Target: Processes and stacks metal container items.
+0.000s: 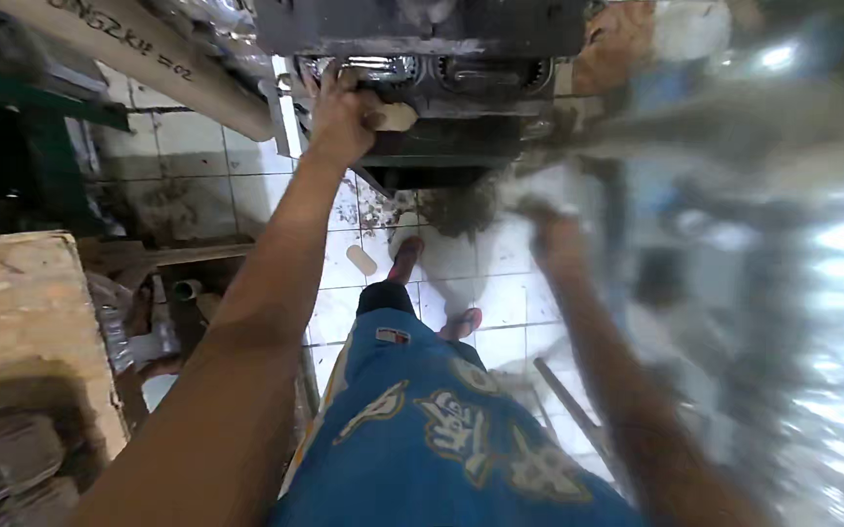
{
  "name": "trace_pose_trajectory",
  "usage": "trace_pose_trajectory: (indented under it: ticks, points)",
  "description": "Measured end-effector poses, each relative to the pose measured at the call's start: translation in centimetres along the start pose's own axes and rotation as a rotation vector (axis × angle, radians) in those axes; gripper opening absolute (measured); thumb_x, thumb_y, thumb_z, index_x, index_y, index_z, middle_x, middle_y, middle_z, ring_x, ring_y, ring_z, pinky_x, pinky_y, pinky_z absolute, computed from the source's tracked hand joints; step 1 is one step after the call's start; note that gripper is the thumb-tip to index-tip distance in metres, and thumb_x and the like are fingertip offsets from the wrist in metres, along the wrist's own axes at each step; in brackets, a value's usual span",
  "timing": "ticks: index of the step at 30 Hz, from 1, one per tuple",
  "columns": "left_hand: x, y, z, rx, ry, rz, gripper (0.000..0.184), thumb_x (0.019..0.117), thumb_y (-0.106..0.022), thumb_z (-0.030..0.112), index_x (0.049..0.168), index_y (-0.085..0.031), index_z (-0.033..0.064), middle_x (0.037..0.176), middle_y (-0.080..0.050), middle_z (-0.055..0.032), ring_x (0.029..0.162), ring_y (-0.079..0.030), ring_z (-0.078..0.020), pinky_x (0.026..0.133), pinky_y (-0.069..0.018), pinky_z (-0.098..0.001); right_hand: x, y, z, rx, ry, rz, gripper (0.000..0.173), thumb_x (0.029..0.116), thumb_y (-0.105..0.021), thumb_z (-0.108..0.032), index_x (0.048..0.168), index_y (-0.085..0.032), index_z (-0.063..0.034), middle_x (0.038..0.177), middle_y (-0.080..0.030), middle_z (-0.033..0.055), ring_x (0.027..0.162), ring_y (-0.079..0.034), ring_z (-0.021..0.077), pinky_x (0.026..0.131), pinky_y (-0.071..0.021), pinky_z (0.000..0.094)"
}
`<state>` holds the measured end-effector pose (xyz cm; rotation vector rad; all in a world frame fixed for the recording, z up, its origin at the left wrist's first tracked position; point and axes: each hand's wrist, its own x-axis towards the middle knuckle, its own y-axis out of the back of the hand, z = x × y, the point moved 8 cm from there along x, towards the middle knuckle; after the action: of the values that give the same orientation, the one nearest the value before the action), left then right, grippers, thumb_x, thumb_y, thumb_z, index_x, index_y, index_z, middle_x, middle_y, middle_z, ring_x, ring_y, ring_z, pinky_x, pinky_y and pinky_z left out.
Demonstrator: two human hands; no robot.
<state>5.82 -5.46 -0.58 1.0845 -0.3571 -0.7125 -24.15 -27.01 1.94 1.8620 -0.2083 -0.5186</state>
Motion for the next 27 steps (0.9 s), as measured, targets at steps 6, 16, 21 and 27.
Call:
trace_pose_trajectory:
  ticks: [6,16,21,27]
  points:
    - [-12.4,3.0,-0.1,-0.403,0.045,0.019,0.037,0.1012,-0.064,0.024,0.129,-0.063,0.0005,0.109,-0.071,-0.0179,0.098,-0.070,-0.0284,0.092,-0.0561,-0.0522,16.1,3.7,-2.7,-0.087,0.157,0.323,0.045,0.0874,-0.060,0.001,0.127,-0.072,-0.0178,0.142,-0.064,0.0089,0.136,-0.055,0.0395,0.102,-0.0497,0.0601]
    - [-41.1,-10.3,-9.4,-0.897,0.892,-0.634,0.049,0.1001,-0.061,0.017,0.145,-0.049,0.0029,0.140,-0.057,-0.0211,0.126,-0.057,-0.0291,0.105,-0.0480,-0.0483,19.5,1.5,-7.0,0.018,0.334,0.180,0.052,0.0930,-0.050,0.008,0.132,-0.071,-0.0182,0.144,-0.063,0.0076,0.136,-0.057,0.0307,0.114,-0.0444,0.0501]
    - [-41.0,-9.3,-7.5,-0.841,0.985,-0.748,0.046,0.1122,-0.037,0.033,0.140,-0.050,-0.0014,0.130,-0.061,-0.0207,0.117,-0.060,-0.0245,0.102,-0.0483,-0.0442,19.1,-3.6,-16.5,-0.050,0.266,0.264,0.059,0.0887,-0.059,0.002,0.142,-0.064,-0.0220,0.148,-0.060,0.0045,0.141,-0.050,0.0274,0.117,-0.0401,0.0458]
    - [-41.5,-10.3,-8.3,-0.767,0.841,-0.810,0.053,0.1104,-0.039,0.041,0.148,-0.050,0.0043,0.143,-0.058,-0.0207,0.133,-0.055,-0.0305,0.113,-0.0425,-0.0526,21.2,-6.2,-29.9,0.082,0.214,-0.018,0.048,0.1003,-0.058,-0.011,0.147,-0.058,-0.0214,0.139,-0.065,0.0079,0.135,-0.054,0.0255,0.118,-0.0367,0.0413]
